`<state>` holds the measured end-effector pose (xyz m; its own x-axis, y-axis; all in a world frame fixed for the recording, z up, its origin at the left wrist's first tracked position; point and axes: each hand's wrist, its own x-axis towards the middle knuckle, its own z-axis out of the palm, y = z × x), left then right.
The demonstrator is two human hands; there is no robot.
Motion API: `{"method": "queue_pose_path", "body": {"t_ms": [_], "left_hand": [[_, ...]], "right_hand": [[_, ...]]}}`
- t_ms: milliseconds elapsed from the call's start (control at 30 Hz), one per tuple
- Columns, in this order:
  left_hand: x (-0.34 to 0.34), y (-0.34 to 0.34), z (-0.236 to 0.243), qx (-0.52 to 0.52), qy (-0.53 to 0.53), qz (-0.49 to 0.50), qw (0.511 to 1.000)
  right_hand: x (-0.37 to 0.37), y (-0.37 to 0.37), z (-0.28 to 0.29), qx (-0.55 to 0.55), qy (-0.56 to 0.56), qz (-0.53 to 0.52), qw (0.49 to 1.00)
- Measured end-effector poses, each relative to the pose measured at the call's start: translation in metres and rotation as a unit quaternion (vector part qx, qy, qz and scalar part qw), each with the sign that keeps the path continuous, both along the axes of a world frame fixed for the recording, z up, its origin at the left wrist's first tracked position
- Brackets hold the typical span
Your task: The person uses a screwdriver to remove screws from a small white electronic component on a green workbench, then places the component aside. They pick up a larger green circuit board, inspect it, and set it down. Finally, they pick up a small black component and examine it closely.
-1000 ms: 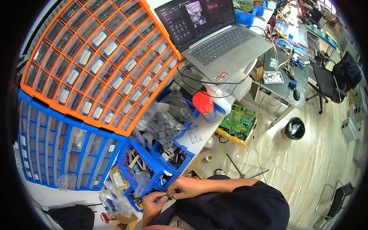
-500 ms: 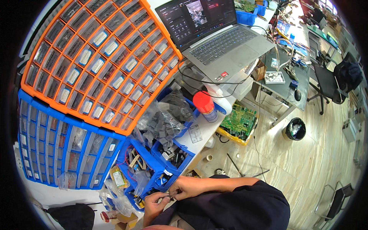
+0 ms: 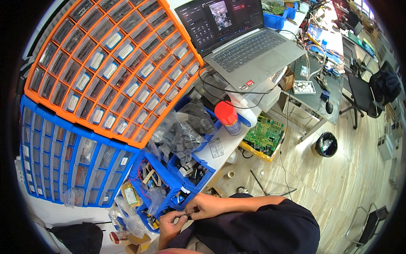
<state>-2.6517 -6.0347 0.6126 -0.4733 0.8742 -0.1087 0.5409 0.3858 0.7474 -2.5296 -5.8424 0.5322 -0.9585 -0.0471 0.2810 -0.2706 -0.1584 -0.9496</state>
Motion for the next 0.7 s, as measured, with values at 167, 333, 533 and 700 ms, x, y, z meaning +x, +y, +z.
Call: {"method": "queue_pose_path", "body": {"t_ms": [167,333,533,700], "left_hand": [[0.002,0.004,0.004,0.007,0.02,0.004,1.0],[0.008,0.011,0.012,-0.002,0.042,-0.005,0.999],[0.009,0.015,0.014,-0.007,0.055,-0.01,0.998],[0.008,0.015,0.014,-0.003,0.059,-0.004,0.998]], "right_hand": [[-0.002,0.0,-0.001,0.002,0.007,-0.021,1.0],[-0.001,-0.002,-0.002,0.006,0.011,-0.038,0.999],[-0.002,-0.003,-0.004,0.015,-0.015,-0.051,0.998],[-0.003,-0.004,-0.005,0.007,-0.024,-0.051,0.998]]}}
